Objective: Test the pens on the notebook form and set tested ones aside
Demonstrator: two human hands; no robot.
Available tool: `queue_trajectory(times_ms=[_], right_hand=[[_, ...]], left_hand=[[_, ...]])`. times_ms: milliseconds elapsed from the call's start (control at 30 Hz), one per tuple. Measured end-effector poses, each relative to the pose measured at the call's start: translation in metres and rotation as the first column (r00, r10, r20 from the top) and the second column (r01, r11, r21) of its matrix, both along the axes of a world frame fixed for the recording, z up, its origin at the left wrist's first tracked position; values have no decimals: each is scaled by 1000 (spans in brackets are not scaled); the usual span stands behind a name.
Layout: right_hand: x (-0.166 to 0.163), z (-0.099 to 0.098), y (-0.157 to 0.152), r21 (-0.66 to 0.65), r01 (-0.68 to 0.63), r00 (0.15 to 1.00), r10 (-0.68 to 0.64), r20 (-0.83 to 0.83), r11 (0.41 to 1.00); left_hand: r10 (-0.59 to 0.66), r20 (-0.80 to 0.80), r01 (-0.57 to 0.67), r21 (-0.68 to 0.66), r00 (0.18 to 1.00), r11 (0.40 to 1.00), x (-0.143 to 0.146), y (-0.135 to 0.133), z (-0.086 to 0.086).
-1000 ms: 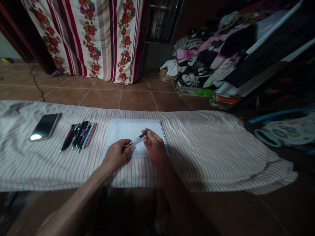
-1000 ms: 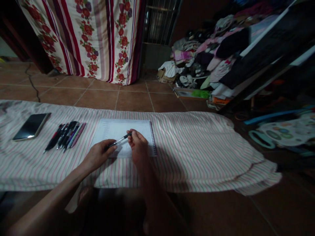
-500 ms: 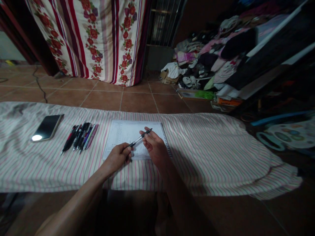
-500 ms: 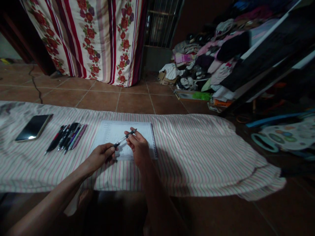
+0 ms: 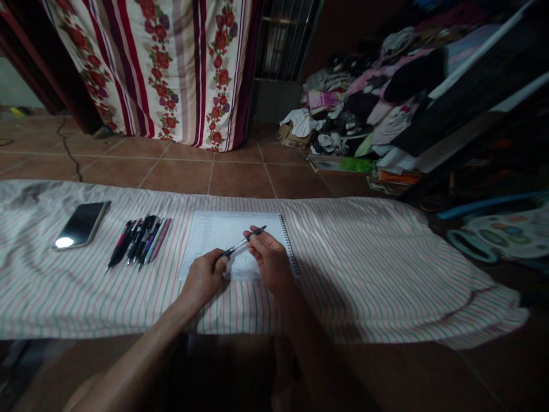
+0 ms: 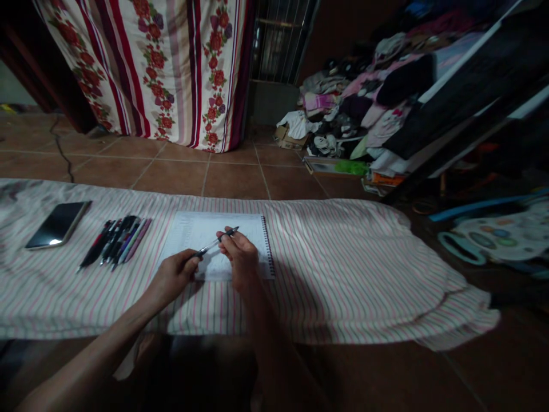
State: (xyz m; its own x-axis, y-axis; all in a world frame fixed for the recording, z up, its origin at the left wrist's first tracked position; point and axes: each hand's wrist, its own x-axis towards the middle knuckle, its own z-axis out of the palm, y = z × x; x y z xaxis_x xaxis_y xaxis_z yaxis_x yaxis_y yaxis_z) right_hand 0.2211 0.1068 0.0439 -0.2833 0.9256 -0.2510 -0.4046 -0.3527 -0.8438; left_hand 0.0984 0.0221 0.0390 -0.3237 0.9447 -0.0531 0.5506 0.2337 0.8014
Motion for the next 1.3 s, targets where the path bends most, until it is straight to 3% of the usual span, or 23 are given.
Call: queue_trajectory(times_ms=[167, 400, 500, 633, 767, 900, 1033, 1300], right_hand=[[7, 7, -1, 5, -52, 999, 52, -3, 999], [10, 5, 5, 12, 45, 998, -46, 32, 999], [10, 4, 6, -5, 54, 998, -54, 25, 999], [10, 4, 6, -13, 56, 998, -55, 35, 998], [9, 4, 5, -38, 66, 997, -64, 44, 997], [7, 3, 4, -65, 76, 997, -75, 28, 995], [6, 4, 4, -85, 91, 996, -91, 0, 992], [8, 8, 1, -37, 27, 999, -28, -42, 999]], left_hand=[[-36, 285, 45, -24, 958, 999, -6, -1, -11], [-45, 374, 76, -69, 926, 995, -4, -3, -11], [-56, 302, 78, -60, 952, 995, -5, -3, -10], [-71, 11, 71, -18, 997, 997, -9, -5, -6], [-41, -261, 46, 16, 964, 999, -9, -8, -1], [-23, -431, 43, 38, 902, 998, -7, -10, 2], [-22, -452, 47, 44, 892, 998, -6, -10, 2], [-23, -250, 10, -51, 968, 999, -6, -8, 7]])
